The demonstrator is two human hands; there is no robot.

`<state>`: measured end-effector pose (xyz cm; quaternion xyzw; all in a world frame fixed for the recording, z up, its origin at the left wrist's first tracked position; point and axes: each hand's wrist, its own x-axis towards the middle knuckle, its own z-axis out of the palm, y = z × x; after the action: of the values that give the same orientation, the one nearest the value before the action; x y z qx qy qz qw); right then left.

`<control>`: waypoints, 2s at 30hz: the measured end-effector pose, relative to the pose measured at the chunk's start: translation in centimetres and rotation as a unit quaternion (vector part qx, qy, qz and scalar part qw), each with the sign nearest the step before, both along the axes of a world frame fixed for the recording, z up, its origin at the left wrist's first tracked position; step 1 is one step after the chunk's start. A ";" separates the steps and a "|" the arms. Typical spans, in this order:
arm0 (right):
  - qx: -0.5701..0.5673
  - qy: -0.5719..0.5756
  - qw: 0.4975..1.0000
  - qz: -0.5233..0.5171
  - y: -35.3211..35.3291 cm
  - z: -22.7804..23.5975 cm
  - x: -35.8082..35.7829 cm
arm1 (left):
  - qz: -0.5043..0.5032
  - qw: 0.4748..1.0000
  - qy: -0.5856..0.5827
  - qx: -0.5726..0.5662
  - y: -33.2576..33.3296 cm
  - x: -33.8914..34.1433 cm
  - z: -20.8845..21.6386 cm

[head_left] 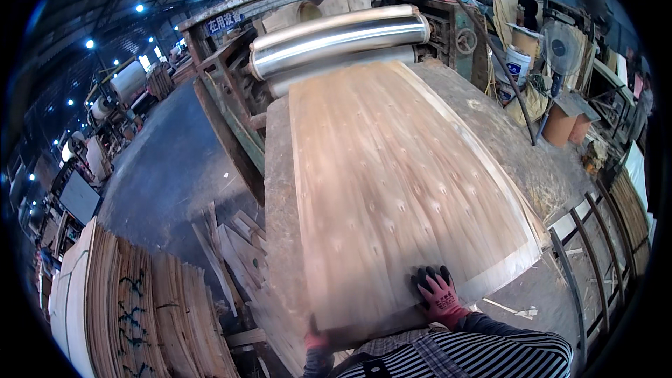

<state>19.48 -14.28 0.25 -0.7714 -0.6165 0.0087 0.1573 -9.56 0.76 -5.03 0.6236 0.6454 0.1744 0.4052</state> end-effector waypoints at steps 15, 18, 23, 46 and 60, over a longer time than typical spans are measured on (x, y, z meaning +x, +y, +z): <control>0.019 0.011 1.000 -0.022 -0.3 -0.4 0.1 | -0.029 0.996 0.057 0.062 0.2 0.2 0.0; 0.013 0.009 1.000 -0.023 -0.2 -0.5 0.1 | -0.008 0.996 0.075 0.046 -0.1 0.8 1.2; 0.005 0.001 1.000 -0.019 -0.2 -0.5 0.2 | -0.004 0.995 0.088 0.054 -0.1 0.8 1.0; 0.007 -0.002 1.000 -0.017 -0.3 -0.5 0.3 | 0.011 0.990 0.118 0.080 -0.4 0.8 0.4; 0.019 0.004 1.000 -0.012 -0.2 -0.8 0.5 | 0.013 0.991 0.076 0.110 -0.2 0.2 -1.4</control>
<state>19.99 -14.44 -0.59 -0.7754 -0.6068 -0.0020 0.1748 -9.33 0.58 -6.40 0.6673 0.6594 0.2012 0.2819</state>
